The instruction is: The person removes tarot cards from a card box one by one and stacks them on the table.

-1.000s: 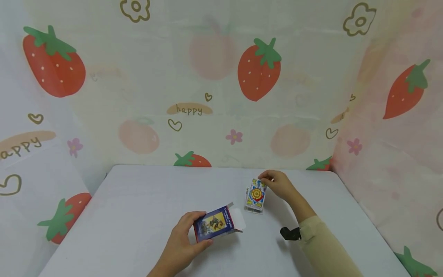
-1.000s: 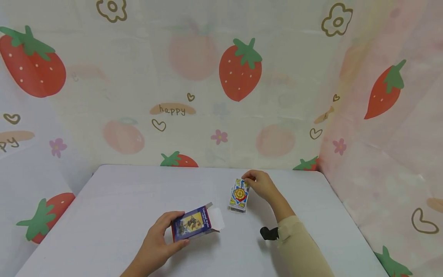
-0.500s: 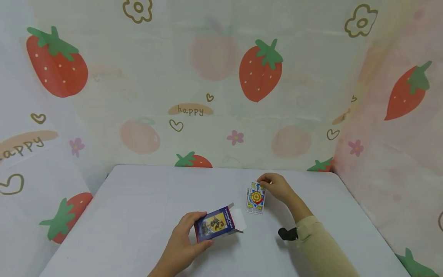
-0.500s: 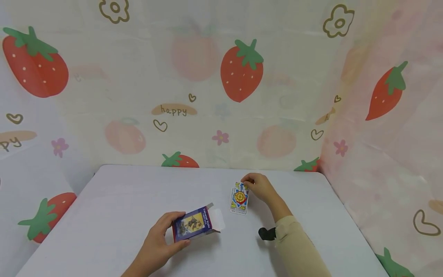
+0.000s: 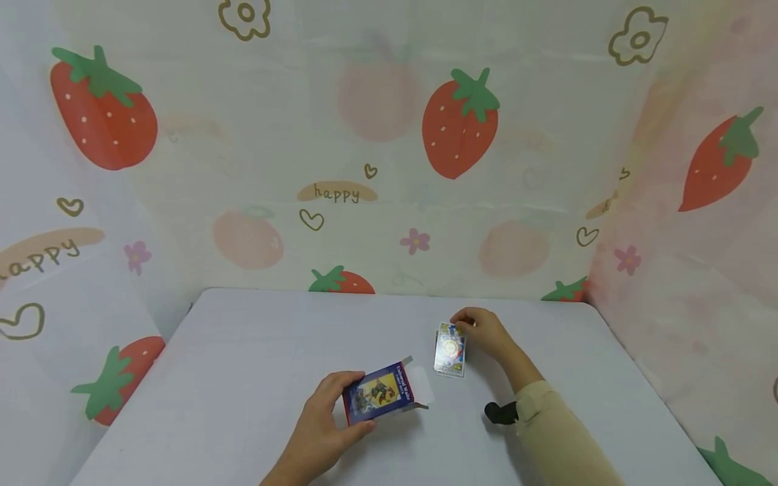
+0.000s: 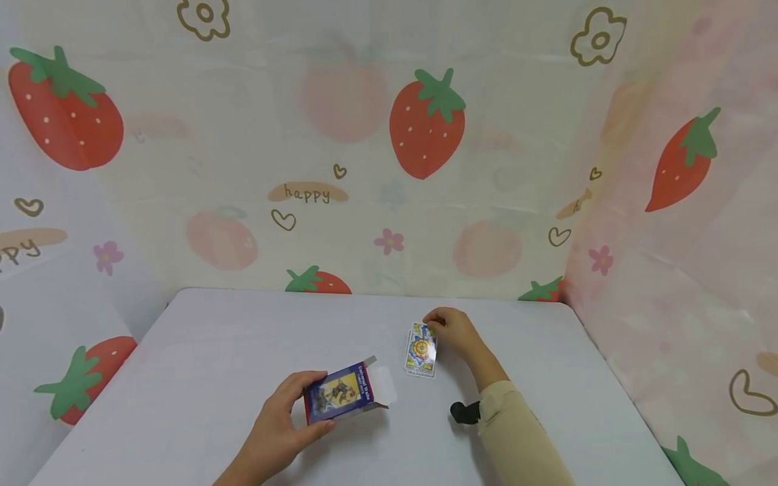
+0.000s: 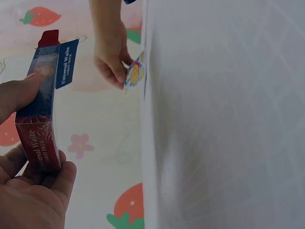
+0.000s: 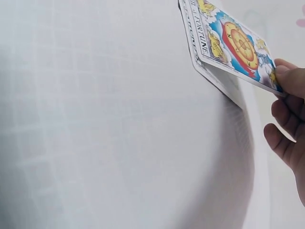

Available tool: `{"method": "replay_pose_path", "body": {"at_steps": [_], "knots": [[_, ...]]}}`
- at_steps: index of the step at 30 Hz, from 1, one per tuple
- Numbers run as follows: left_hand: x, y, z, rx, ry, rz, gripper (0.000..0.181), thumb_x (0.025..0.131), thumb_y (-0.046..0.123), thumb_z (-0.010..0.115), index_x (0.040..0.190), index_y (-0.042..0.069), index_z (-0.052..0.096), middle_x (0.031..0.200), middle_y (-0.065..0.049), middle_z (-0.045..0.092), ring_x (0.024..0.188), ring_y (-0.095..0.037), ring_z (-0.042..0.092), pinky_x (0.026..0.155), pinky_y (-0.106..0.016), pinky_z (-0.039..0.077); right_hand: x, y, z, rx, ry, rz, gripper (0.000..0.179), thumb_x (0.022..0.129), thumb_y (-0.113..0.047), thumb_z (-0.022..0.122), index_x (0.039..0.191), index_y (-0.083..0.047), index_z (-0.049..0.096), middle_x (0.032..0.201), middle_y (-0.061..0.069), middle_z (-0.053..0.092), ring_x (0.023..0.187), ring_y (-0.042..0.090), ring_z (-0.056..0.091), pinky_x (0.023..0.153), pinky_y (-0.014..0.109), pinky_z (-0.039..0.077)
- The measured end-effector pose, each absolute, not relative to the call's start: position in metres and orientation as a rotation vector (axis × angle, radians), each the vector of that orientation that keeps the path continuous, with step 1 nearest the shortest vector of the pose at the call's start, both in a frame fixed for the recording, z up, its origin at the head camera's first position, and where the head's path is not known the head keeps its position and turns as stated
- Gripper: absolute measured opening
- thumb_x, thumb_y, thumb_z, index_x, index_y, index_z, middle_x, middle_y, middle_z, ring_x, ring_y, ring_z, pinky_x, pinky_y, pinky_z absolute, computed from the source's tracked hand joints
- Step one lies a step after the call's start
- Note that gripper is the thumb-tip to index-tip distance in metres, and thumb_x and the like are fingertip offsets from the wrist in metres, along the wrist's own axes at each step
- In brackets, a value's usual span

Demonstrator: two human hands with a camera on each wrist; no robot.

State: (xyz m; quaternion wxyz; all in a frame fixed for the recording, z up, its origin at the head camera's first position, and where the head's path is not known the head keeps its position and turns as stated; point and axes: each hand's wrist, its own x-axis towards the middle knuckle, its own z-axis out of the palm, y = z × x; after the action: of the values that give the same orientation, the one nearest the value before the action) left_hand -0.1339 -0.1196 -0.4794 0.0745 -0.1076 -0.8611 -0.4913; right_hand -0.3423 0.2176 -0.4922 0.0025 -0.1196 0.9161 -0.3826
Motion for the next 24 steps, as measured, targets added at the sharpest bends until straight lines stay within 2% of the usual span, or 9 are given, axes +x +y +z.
{"method": "replay_pose_path", "body": {"at_steps": [14,24], "knots": [[-0.134,-0.12,-0.478,-0.335,-2.572,-1.488,0.075,0.074,0.021,0.093,0.137,0.033,0.055,0.137,0.013,0.057,0.123,-0.011,0.055,0.109,-0.05,0.048,-0.349,0.218,-0.505,-0.373,2.858,-1.224,0.013,0.1,-0.011,0.064,0.107,-0.009,0.074,0.101,0.003,0.073,0.095,0.018,0.063,0.085,0.035,0.052],[-0.134,-0.12,-0.479,-0.323,-2.586,-1.485,0.073,0.075,0.023,0.093,0.137,0.034,0.055,0.136,0.013,0.057,0.122,-0.011,0.055,0.109,-0.051,0.048,-0.352,0.215,-0.509,-0.346,2.846,-1.21,0.013,0.101,-0.012,0.063,0.108,-0.007,0.074,0.103,0.005,0.073,0.095,0.018,0.064,0.084,0.035,0.053]]}}
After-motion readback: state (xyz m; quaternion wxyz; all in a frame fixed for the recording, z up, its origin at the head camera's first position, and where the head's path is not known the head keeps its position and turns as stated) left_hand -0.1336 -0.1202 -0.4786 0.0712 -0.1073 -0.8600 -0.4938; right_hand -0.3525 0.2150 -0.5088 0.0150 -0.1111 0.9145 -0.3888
